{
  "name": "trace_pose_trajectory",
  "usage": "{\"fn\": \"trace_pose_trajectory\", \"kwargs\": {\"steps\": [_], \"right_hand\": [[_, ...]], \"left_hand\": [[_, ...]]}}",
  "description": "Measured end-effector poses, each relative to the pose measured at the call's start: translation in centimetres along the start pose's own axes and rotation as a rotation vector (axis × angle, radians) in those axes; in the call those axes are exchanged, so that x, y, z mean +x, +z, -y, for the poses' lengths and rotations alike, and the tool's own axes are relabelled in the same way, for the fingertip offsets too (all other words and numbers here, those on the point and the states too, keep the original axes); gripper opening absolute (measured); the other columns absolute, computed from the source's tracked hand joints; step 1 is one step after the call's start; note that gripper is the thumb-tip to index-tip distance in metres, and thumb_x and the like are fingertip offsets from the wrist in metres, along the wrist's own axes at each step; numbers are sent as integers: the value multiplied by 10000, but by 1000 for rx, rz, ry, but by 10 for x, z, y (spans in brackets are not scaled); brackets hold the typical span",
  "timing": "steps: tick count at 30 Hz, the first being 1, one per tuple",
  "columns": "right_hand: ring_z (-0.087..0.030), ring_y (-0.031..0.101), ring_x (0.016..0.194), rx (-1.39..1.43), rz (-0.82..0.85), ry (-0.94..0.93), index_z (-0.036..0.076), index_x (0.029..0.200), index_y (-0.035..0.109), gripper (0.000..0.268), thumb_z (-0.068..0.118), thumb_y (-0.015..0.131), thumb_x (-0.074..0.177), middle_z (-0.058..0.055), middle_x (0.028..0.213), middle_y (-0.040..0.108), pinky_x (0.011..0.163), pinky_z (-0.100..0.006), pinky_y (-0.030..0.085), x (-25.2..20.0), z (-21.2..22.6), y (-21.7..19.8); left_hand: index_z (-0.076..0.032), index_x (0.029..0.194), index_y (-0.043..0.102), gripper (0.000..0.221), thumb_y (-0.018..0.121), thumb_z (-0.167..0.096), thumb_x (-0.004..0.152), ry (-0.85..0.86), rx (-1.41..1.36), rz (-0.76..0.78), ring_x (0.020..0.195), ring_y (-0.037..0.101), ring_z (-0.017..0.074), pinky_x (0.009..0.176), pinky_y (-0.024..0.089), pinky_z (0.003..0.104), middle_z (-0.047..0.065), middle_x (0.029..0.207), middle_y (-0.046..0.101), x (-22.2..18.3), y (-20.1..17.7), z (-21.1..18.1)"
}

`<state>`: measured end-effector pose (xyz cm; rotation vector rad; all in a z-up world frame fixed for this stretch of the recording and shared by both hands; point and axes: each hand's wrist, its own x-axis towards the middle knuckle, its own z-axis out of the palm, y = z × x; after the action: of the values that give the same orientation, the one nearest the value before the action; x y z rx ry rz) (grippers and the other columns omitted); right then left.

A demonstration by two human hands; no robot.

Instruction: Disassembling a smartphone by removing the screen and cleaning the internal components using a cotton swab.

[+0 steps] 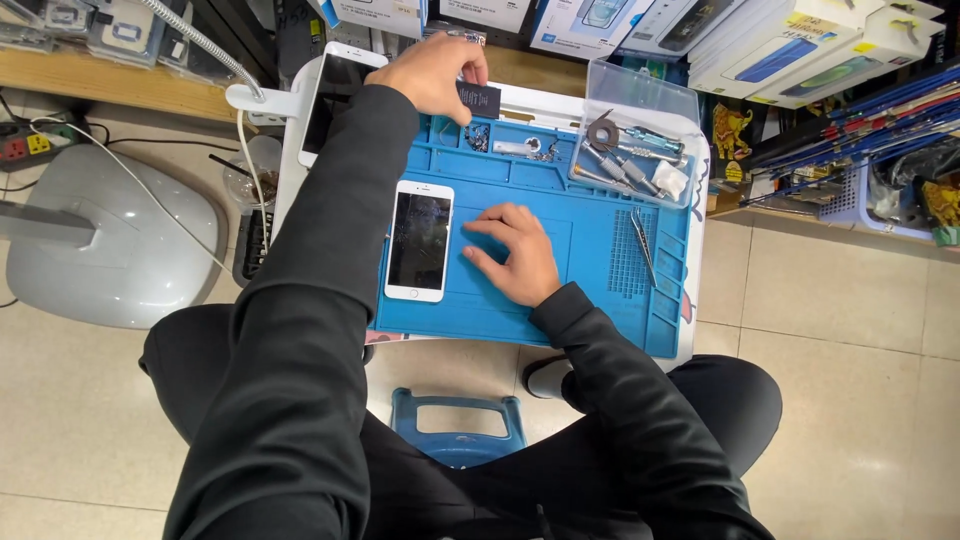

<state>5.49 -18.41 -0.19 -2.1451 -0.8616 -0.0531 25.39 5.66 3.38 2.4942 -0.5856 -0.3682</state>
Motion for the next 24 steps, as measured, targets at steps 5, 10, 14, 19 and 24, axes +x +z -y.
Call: {"fn": "trace_pose_trajectory", "kwargs": {"steps": [5,10,14,19,24], "right_hand": [[-266,594,1034,-15,1,0,127,1242,739,295,328,716,1027,-47,1196,639,901,-441,471,2,-3,1],[-258,598,1031,-21,14,14,130,1240,744,311,347,718,1020,-44,1199,650,892,-431,470,-1,-2,1],[-276,604,1069,19,-11,2,118,1276,716,308,323,691,1048,-59,1222,633,922,-454,478,-2,-2,1],[-277,637,1048,143,-52,75,102,1240,715,201,176,713,1053,-49,1090,615,914,-455,505,-2,7,-7],[-279,676,1057,265,-4,185,95,1268,724,211,149,693,1066,-71,1115,643,918,-473,562,-9,9,-21]], "left_hand": [[-160,1201,673,500,919,-111,768,-6,-33,-13,1104,626,312,869,546,552,110,1231,642,-9,-11,-2],[-203,1317,613,581,892,-149,811,9,68,-17,1212,479,323,982,460,575,89,1306,520,-27,-9,-11],[-144,1245,618,455,846,-170,852,130,124,-283,1214,524,345,1027,432,535,127,1302,555,-79,-9,-56],[-178,1098,702,411,911,-294,764,180,311,-264,1053,600,321,829,504,511,60,1093,629,-172,39,-81],[-141,1316,676,751,972,-386,670,104,430,70,1382,486,358,1096,444,519,148,1404,564,-233,57,-108]]}}
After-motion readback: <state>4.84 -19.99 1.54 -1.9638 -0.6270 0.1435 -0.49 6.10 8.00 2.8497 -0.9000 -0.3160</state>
